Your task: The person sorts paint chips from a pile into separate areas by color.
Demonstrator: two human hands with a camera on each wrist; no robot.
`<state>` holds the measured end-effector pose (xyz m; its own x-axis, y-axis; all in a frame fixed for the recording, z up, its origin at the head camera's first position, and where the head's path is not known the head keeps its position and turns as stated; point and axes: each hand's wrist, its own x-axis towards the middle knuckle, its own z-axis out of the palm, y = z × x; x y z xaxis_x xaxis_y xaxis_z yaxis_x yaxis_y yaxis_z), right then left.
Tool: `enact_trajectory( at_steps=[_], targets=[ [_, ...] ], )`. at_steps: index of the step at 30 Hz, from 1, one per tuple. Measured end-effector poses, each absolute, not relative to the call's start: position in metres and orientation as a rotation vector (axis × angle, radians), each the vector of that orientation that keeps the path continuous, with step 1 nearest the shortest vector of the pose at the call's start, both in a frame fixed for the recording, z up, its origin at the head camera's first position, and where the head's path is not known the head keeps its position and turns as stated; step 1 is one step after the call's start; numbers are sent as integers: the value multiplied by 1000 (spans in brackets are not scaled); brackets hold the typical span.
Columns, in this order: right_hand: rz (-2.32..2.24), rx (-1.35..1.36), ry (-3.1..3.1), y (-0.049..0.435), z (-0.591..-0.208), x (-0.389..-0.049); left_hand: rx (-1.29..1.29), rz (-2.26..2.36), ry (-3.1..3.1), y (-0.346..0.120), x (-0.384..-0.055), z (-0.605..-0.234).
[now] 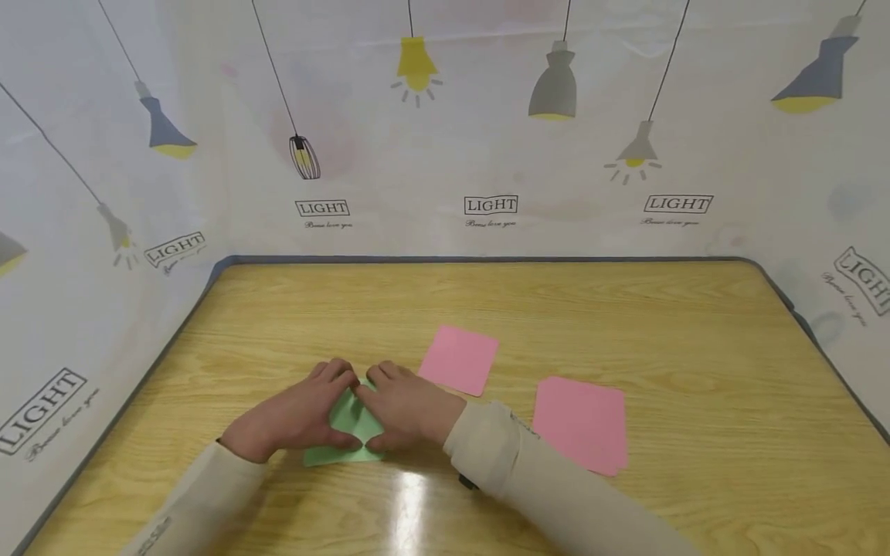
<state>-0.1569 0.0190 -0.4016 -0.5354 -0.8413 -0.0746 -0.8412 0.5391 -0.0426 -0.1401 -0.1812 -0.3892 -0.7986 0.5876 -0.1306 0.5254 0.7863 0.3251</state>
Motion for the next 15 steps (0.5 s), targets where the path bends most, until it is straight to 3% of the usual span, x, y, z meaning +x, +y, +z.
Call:
enact_trajectory(
  at_steps=[6, 15],
  targets=[
    [-5, -1412, 2721, 37, -399, -162, 845, 418, 2802, -179, -160, -393],
    [-157, -941, 2815, 99, -387, -189, 1105, 476, 2792, -128, -200, -399]
  ],
)
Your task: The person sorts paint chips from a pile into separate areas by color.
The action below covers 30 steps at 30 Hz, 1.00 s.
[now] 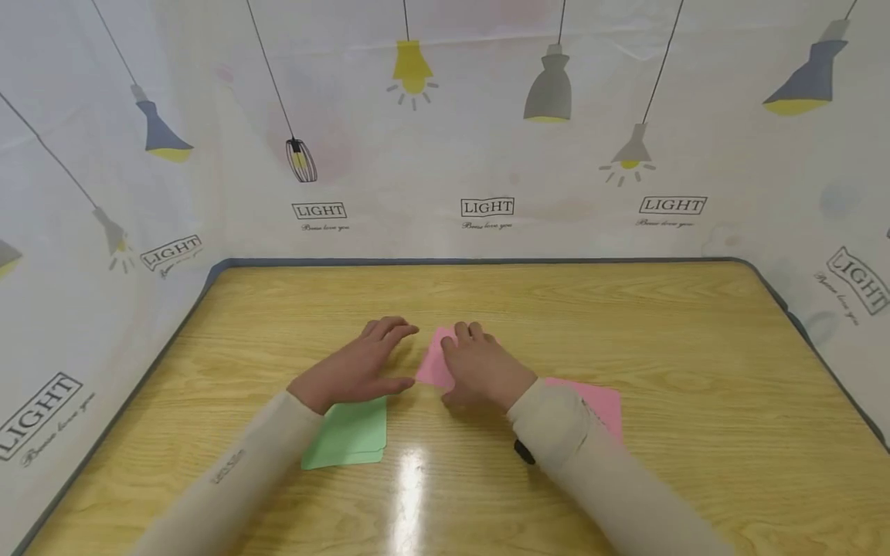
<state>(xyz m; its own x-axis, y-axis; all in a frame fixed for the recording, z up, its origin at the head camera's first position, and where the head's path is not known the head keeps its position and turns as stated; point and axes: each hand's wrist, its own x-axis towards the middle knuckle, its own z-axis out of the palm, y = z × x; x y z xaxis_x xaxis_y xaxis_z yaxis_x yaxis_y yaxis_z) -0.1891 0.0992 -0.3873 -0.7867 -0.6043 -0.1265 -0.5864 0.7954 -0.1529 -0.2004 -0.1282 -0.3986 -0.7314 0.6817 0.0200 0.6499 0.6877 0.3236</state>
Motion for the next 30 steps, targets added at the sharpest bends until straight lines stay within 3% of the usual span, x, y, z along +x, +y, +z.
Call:
enact_trajectory(
  at_steps=[11, 30],
  targets=[
    [-177, -838, 2776, 116, -389, -199, 1141, 278, 2669, -73, -223, -410],
    [-221, -878, 2741, 128, -392, -209, 1126, 255, 2637, -66, -226, -409]
  ],
)
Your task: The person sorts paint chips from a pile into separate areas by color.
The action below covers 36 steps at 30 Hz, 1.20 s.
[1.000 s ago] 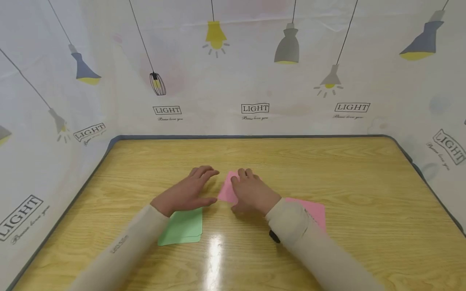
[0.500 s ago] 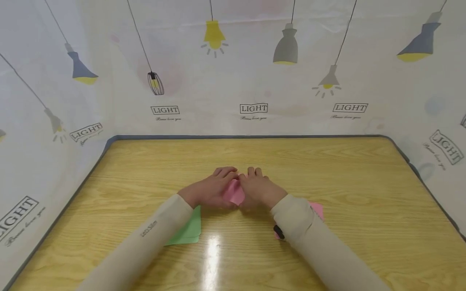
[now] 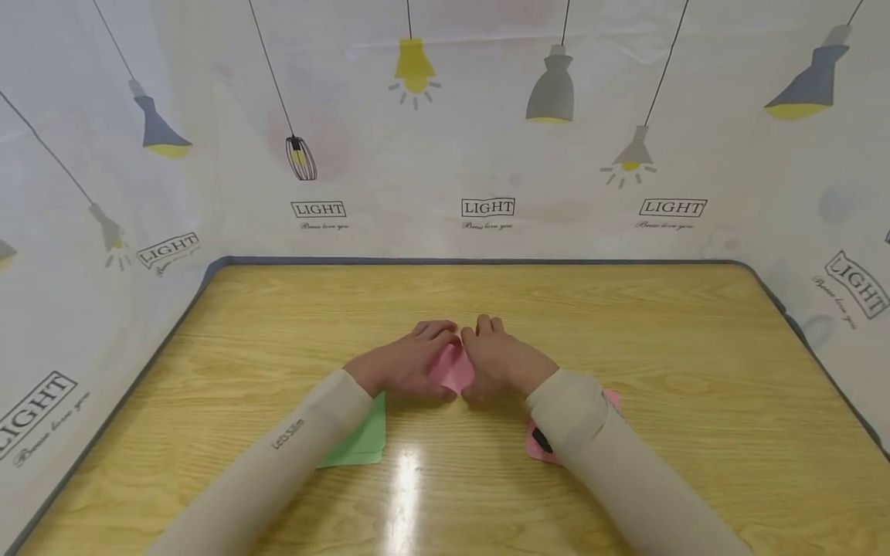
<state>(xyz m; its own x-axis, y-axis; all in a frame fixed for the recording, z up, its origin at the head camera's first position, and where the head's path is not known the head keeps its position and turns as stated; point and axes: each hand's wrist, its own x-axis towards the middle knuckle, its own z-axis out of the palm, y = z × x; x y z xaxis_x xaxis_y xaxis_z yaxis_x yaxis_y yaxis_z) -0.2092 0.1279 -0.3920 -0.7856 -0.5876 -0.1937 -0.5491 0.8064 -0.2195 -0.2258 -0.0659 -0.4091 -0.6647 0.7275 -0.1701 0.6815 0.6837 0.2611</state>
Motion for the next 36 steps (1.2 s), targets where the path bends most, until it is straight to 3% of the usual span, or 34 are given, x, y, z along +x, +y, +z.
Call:
enact_trajectory(
  at_steps=[19, 36],
  targets=[
    [-338, -972, 2715, 155, -383, -198, 1242, 387, 2603, -54, -219, -405],
    [-459, -984, 2793, 213, -355, -150, 1429, 433, 2533, -13, -192, -379]
  ],
)
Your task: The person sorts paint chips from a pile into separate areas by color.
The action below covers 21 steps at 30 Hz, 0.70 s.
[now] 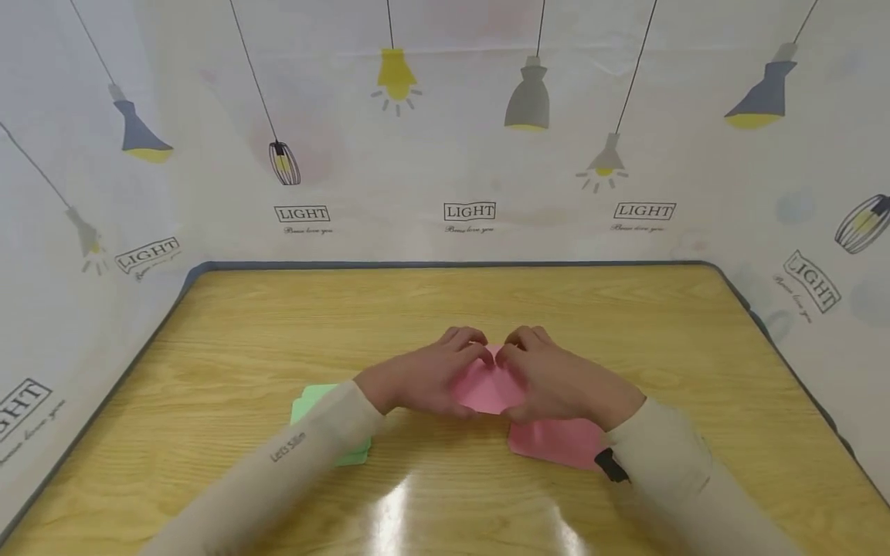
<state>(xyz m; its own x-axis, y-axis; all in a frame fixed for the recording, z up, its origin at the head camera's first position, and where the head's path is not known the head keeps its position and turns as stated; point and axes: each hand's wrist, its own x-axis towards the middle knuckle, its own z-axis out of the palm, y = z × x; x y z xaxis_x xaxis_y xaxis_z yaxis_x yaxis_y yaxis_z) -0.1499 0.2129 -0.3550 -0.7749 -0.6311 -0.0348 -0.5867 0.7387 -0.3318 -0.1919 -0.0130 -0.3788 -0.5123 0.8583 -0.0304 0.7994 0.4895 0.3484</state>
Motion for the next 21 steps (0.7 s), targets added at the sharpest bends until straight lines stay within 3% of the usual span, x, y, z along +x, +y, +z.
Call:
enact_trajectory(
  at_steps=[10, 21],
  targets=[
    [-471, -957, 2804, 250, -356, -121, 1550, 327, 2489, 23, -174, -383],
    [-570, -873, 2758, 276, -383, -110, 1468, 161, 2472, 57, -160, -396]
  ],
)
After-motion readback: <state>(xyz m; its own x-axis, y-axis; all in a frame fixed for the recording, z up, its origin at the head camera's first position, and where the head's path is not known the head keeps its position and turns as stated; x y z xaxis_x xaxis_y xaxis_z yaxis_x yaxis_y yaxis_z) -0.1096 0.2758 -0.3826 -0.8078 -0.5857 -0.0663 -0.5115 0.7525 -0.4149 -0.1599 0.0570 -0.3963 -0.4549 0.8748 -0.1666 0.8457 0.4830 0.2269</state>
